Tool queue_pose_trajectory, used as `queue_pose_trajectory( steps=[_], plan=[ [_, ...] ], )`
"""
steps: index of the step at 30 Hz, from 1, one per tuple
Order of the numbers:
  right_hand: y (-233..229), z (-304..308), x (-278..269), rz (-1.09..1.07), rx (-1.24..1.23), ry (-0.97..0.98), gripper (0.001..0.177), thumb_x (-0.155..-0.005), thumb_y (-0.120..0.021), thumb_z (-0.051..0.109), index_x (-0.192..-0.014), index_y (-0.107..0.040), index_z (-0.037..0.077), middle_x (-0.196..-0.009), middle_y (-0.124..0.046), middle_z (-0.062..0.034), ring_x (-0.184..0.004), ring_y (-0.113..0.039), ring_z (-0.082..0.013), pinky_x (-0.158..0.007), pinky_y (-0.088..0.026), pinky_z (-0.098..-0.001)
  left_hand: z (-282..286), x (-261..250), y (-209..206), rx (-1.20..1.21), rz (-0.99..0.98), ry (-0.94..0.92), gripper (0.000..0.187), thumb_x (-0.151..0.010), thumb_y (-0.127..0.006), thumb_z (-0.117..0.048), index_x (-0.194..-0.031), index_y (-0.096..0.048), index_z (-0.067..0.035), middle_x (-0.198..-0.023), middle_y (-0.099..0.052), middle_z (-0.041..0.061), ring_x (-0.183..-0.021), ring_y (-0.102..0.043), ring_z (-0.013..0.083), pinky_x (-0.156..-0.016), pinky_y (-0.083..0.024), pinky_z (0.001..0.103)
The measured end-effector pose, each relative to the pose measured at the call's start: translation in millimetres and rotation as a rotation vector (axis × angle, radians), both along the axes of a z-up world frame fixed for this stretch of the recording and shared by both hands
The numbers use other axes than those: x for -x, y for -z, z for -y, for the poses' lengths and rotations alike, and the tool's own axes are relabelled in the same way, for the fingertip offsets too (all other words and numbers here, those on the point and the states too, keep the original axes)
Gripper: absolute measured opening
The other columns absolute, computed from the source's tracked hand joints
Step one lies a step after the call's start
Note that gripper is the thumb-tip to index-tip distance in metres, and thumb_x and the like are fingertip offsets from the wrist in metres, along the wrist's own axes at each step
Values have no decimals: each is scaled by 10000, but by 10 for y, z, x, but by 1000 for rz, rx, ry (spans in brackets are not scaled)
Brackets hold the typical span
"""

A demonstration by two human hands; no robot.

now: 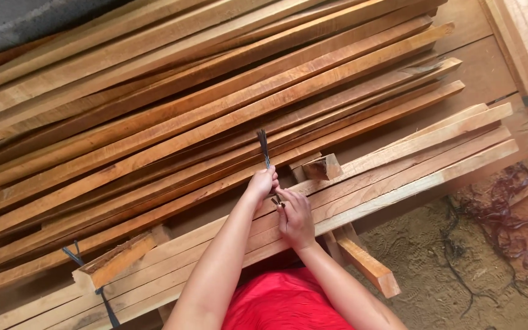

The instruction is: The person ties a bundle of wooden planks together using black straps, wrapping and knotting them by hand. They then lift the secured bundle and place it onto a larger stack of similar wood planks.

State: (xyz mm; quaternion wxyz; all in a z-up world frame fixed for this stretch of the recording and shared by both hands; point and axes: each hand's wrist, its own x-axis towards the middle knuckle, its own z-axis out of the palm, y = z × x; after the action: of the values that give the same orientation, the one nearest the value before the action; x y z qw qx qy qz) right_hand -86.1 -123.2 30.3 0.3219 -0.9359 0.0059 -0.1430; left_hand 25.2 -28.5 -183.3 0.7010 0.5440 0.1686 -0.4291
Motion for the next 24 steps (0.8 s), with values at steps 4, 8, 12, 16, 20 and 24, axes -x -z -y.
queue_pose_trajectory(
  steps=[4, 8, 12, 16, 20, 24],
  plan=[
    [176, 7, 68, -19, -35, 4, 247, -1025, -571, 160, -1211, -627, 8, -1311, -636, -108, -1293, -575, -296, -1168, -378, -492, -212, -78, -939, -208, 140, 310, 460, -1068, -480, -439, -976, -744, -74, -867, -755, -4, -808, -700, 129, -791, -544, 305],
    [207, 1, 72, -25, -69, 13, 197, -1014, -581, 130, -1172, -638, 27, -1284, -644, -102, -1285, -596, -288, -1207, -357, -512, -356, 78, -1300, -307, 427, 552, 357, -1000, -597, -393, -1088, -780, -99, -995, -776, 33, -917, -718, 151, -849, -542, 333],
    [177, 10, 84, -6, -106, 10, 173, -1002, -603, 112, -1147, -658, 34, -1258, -665, -96, -1258, -611, -284, -1199, -378, -498, -242, 192, -1279, -320, 495, 343, 369, -1052, -507, -333, -944, -726, -57, -905, -766, 58, -847, -716, 169, -808, -555, 322],
    [110, -4, 59, -12, -130, 16, 183, -1001, -608, 113, -1150, -680, 36, -1231, -696, -90, -1244, -619, -283, -1189, -385, -492, -181, 95, -824, -68, 205, 174, 414, -1106, -441, -300, -833, -619, -46, -796, -684, 44, -757, -616, 165, -773, -518, 316],
    [176, 40, -3, -72, -134, 48, 224, -1029, -585, 147, -1193, -675, 25, -1236, -701, -114, -1259, -617, -290, -1183, -379, -491, -91, 17, -600, -91, -62, 87, 385, -1092, -455, -265, -804, -604, -57, -739, -630, 39, -717, -576, 150, -742, -494, 301],
    [281, 3, 6, -104, -4, 43, 252, -1065, -525, 193, -1195, -654, 18, -1230, -693, -121, -1297, -603, -292, -1200, -337, -512, -74, 41, -526, -163, -113, 5, 368, -1084, -477, -253, -813, -608, -39, -716, -622, 51, -688, -567, 159, -702, -489, 305]
  ],
)
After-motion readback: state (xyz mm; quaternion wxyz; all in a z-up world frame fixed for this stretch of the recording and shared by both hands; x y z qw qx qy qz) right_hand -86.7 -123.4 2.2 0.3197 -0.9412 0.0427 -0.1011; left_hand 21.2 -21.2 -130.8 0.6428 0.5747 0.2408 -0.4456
